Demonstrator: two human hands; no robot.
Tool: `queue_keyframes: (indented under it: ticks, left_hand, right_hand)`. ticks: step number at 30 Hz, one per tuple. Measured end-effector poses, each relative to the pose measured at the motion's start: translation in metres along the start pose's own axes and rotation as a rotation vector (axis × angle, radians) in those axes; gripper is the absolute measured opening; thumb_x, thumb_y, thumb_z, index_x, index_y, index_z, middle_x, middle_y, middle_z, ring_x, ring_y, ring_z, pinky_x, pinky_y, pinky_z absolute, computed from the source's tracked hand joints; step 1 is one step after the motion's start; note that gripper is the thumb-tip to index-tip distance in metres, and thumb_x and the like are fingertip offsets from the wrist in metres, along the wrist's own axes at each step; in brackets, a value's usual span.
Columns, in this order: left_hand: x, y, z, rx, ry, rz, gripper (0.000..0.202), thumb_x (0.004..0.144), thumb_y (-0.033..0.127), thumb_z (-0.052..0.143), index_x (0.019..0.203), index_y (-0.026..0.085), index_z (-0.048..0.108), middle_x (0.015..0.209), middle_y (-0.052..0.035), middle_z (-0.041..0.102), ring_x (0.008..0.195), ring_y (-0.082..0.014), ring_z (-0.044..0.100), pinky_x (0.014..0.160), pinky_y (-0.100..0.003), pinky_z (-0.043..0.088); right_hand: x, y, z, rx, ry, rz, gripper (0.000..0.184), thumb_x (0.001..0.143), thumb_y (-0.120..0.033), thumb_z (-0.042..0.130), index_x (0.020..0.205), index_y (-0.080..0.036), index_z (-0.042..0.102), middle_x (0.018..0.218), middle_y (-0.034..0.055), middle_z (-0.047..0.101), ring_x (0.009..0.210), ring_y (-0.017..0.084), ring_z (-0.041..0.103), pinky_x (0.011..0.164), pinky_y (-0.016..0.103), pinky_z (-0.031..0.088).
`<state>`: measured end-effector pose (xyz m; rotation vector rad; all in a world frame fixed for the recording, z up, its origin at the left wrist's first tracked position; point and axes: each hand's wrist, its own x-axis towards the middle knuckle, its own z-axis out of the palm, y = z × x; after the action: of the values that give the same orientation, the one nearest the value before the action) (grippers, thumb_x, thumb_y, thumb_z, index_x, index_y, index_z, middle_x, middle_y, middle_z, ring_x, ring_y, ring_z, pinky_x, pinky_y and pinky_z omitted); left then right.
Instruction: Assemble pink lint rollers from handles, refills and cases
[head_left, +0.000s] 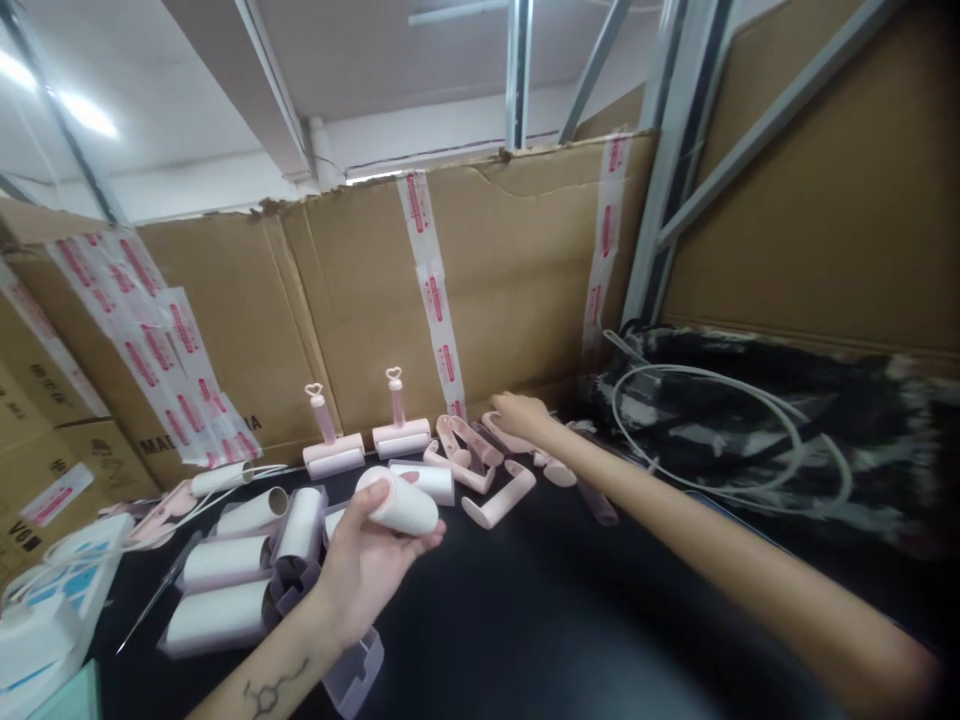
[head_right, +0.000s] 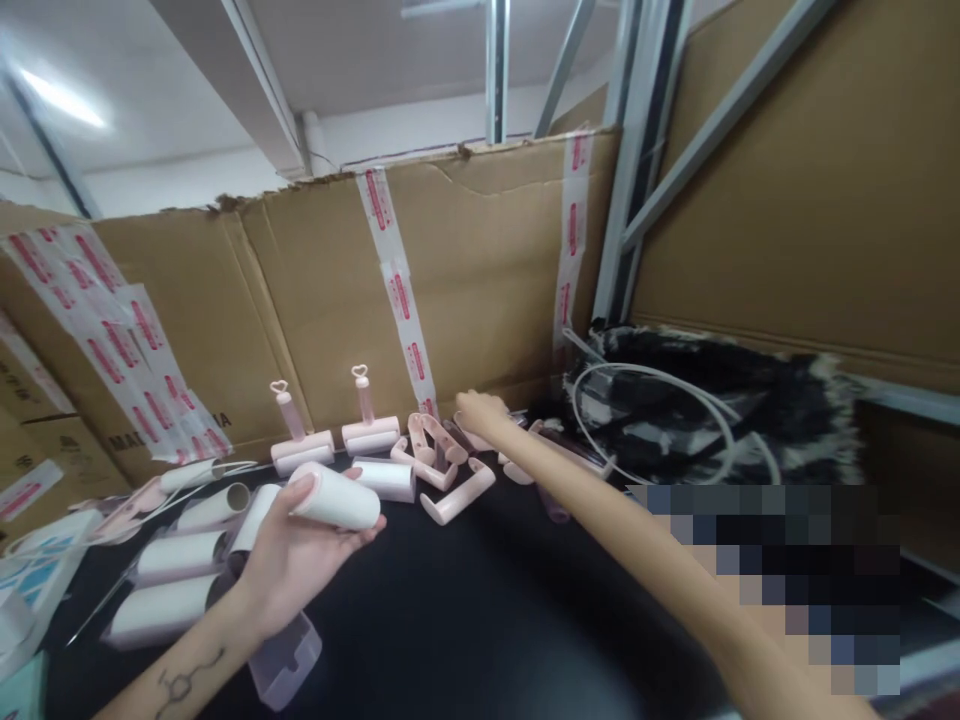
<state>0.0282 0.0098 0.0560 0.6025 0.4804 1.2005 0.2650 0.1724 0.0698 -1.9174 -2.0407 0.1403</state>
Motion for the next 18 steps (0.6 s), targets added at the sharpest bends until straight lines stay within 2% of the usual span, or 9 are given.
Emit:
queue_keyframes:
  ticks: [4,7,9,12,14,16,18]
  left_hand:
    - [0.002,0.006,0.0,-0.01,-0.051,-0.112,0.047,0.08,0.055,0.053,0.095,0.011,0.058,0.085,-0.0096,0.062,0.08,-0.024,0.061,0.078,-0.038,0.047]
    - [0.003,0.011,-0.002,0.007,-0.128,-0.197,0.061,0.075,0.067,0.049,0.096,0.011,0.057,0.08,-0.0088,0.061,0.076,-0.0248,0.062,0.067,-0.031,0.044]
    - [0.004,0.017,-0.005,-0.006,-0.154,-0.252,0.063,0.073,0.069,0.047,0.097,0.011,0.056,0.082,-0.0092,0.061,0.079,-0.0276,0.063,0.067,-0.031,0.043]
    - [0.009,0.029,-0.011,-0.018,-0.129,-0.335,0.064,0.072,0.07,0.045,0.098,0.012,0.056,0.089,-0.0127,0.062,0.091,-0.0354,0.061,0.076,-0.041,0.043]
    - [0.014,0.034,-0.015,-0.044,-0.093,-0.326,0.062,0.073,0.069,0.044,0.095,0.012,0.057,0.089,-0.013,0.063,0.095,-0.0366,0.059,0.082,-0.046,0.041]
    - [0.017,0.037,-0.017,-0.102,-0.072,-0.253,0.058,0.075,0.065,0.044,0.094,0.012,0.058,0.086,-0.0116,0.064,0.096,-0.0329,0.059,0.085,-0.043,0.041]
    - [0.02,0.035,-0.017,-0.15,-0.083,-0.214,0.056,0.078,0.061,0.044,0.097,0.011,0.059,0.087,-0.0114,0.064,0.097,-0.0294,0.059,0.087,-0.038,0.042]
  right_hand:
    - [0.025,0.006,0.008,0.048,-0.081,0.136,0.03,0.089,-0.031,0.054,0.114,-0.015,0.055,0.113,0.0076,0.058,0.096,0.02,0.059,0.08,0.041,0.05]
    - [0.025,0.009,0.003,0.175,-0.08,0.099,0.023,0.087,-0.029,0.056,0.103,-0.012,0.059,0.099,0.0056,0.062,0.083,0.017,0.061,0.072,0.034,0.052]
    - [0.018,0.009,-0.006,0.283,-0.023,0.038,0.018,0.086,-0.027,0.056,0.091,-0.011,0.062,0.087,0.0054,0.063,0.075,0.017,0.06,0.067,0.031,0.05]
    - [-0.002,-0.002,-0.024,0.432,0.105,-0.055,0.026,0.089,-0.036,0.046,0.09,-0.015,0.061,0.077,0.0046,0.06,0.067,0.016,0.056,0.059,0.028,0.046]
    - [-0.024,-0.021,-0.032,0.602,0.13,-0.133,0.032,0.086,-0.047,0.047,0.095,-0.018,0.059,0.069,0.0013,0.056,0.057,0.014,0.052,0.051,0.027,0.043]
    - [-0.052,-0.047,-0.033,0.887,0.041,-0.242,0.038,0.079,-0.053,0.055,0.095,-0.019,0.058,0.063,-0.0008,0.053,0.049,0.013,0.047,0.044,0.026,0.04]
    - [-0.079,-0.074,-0.026,1.076,-0.132,-0.307,0.042,0.079,-0.057,0.054,0.091,-0.019,0.061,0.065,0.0006,0.055,0.049,0.013,0.049,0.043,0.026,0.042]
